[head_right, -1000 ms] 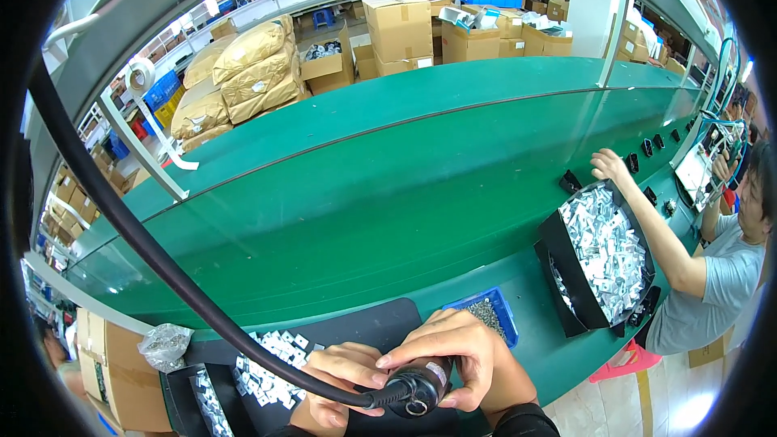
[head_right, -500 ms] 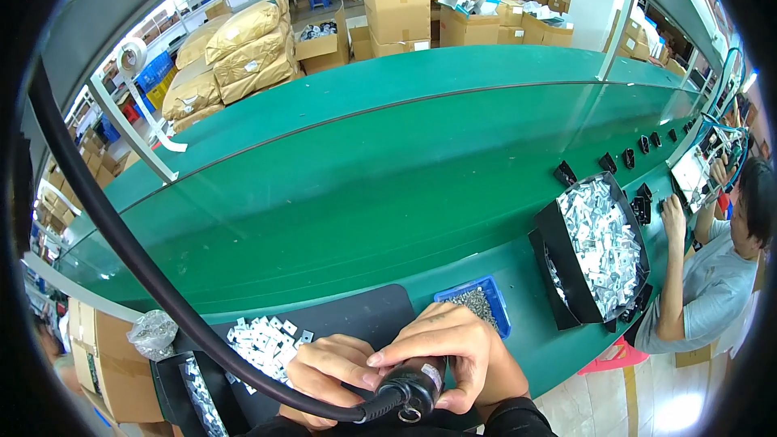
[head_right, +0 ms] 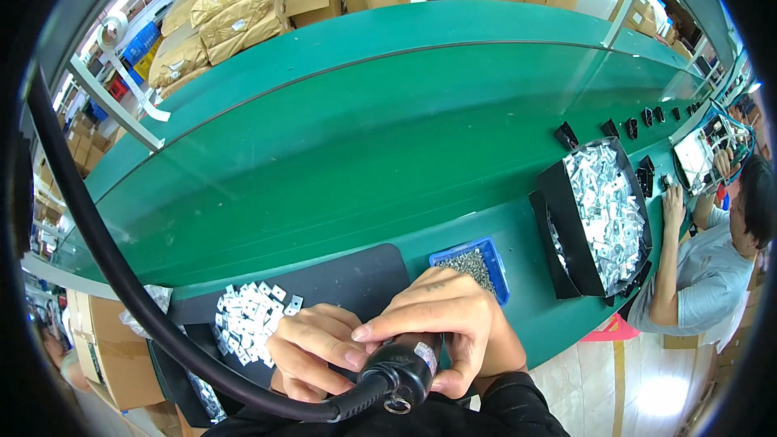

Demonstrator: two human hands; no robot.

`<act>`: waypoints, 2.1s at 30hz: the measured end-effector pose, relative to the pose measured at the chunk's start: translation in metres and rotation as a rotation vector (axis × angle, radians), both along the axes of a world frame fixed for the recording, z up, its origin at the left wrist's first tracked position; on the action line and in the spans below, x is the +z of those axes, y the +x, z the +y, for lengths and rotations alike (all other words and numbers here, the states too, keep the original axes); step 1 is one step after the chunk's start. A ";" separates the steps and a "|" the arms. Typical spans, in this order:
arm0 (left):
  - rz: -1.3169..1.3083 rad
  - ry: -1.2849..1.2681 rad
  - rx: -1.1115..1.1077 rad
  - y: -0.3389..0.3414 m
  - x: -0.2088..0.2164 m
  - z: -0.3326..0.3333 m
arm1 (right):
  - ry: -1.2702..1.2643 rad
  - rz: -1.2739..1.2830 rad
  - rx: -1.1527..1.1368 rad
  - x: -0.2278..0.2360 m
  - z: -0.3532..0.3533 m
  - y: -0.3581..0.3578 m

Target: The person assembles components into a black plastic housing using an electric screwdriver to secure screws.

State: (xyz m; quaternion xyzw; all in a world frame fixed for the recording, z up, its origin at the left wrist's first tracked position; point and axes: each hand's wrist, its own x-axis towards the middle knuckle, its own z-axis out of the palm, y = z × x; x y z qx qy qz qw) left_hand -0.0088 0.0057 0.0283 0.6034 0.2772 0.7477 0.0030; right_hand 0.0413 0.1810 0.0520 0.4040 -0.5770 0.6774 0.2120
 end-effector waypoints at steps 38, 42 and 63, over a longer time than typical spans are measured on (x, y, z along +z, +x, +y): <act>-0.222 -0.701 0.637 0.002 -0.014 0.018 | -0.081 -0.461 -0.500 -0.012 0.004 -0.008; -0.154 -0.898 0.625 0.002 -0.015 0.025 | -0.154 -0.530 -0.481 -0.007 0.004 -0.006; -0.375 -0.931 0.010 0.010 -0.027 0.022 | -0.674 -0.439 -0.220 -0.012 0.021 -0.008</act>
